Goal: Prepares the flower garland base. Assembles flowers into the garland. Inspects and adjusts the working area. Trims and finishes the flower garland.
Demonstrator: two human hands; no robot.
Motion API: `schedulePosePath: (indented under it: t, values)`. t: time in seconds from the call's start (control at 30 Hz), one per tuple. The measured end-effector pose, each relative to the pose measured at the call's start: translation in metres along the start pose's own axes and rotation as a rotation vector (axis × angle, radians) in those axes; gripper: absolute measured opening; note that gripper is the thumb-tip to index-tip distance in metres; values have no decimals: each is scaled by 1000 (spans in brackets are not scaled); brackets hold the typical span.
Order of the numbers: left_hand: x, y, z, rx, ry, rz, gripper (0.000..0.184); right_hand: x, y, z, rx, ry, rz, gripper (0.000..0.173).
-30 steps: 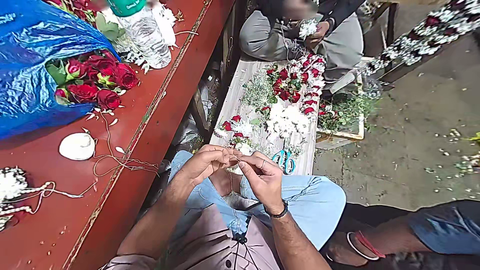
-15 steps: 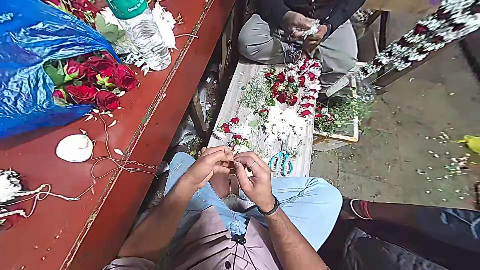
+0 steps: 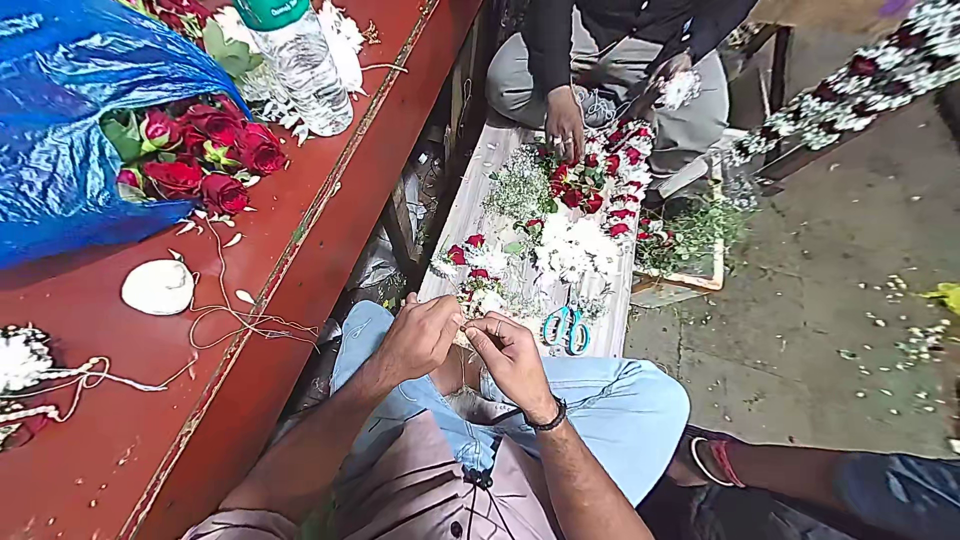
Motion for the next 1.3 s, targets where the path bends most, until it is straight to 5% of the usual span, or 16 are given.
schedulePosePath:
  t: [0.13, 0.2, 0.37, 0.47, 0.83, 0.97, 1.1, 1.2, 1.3]
  values:
    - [-25, 22, -7, 72, -381, -991, 28, 7, 2, -4, 34, 3, 18, 17]
    - [-27, 26, -13, 195, -413, -1157, 17, 5, 6, -7, 46, -17, -11, 18]
    - [-13, 7, -14, 203, -17, -249, 18, 8, 3, -6, 54, -10, -30, 20]
    - [-5, 14, -14, 61, 34, -28, 20, 12, 0, -4, 39, 25, -8, 21]
    - [-24, 6, 1, -108, -102, -833, 10, 17, -3, -3, 11, 78, 74, 23]
    - [-39, -2, -5, 61, -94, -804, 14, 19, -12, -2, 96, 96, 109, 25]
    - [-88, 1, -12, 356, -263, -776, 8, 6, -20, 1, 104, 179, 381, 21]
    - [-121, 49, -7, 110, -412, -694, 30, -20, -41, 6, 115, 193, 595, 19]
    - [-108, 98, 2, -255, -327, -510, 62, -61, -72, 14, 126, 93, 653, 20]
Point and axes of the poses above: each hand's wrist, its own z-axis towards the middle knuckle, its own y-axis out of the palm, x = y × z, the point moved 9 cm from there along z, towards the middle knuckle, and after that the axes turned 11 degrees about -z, right-handed, at the moved point
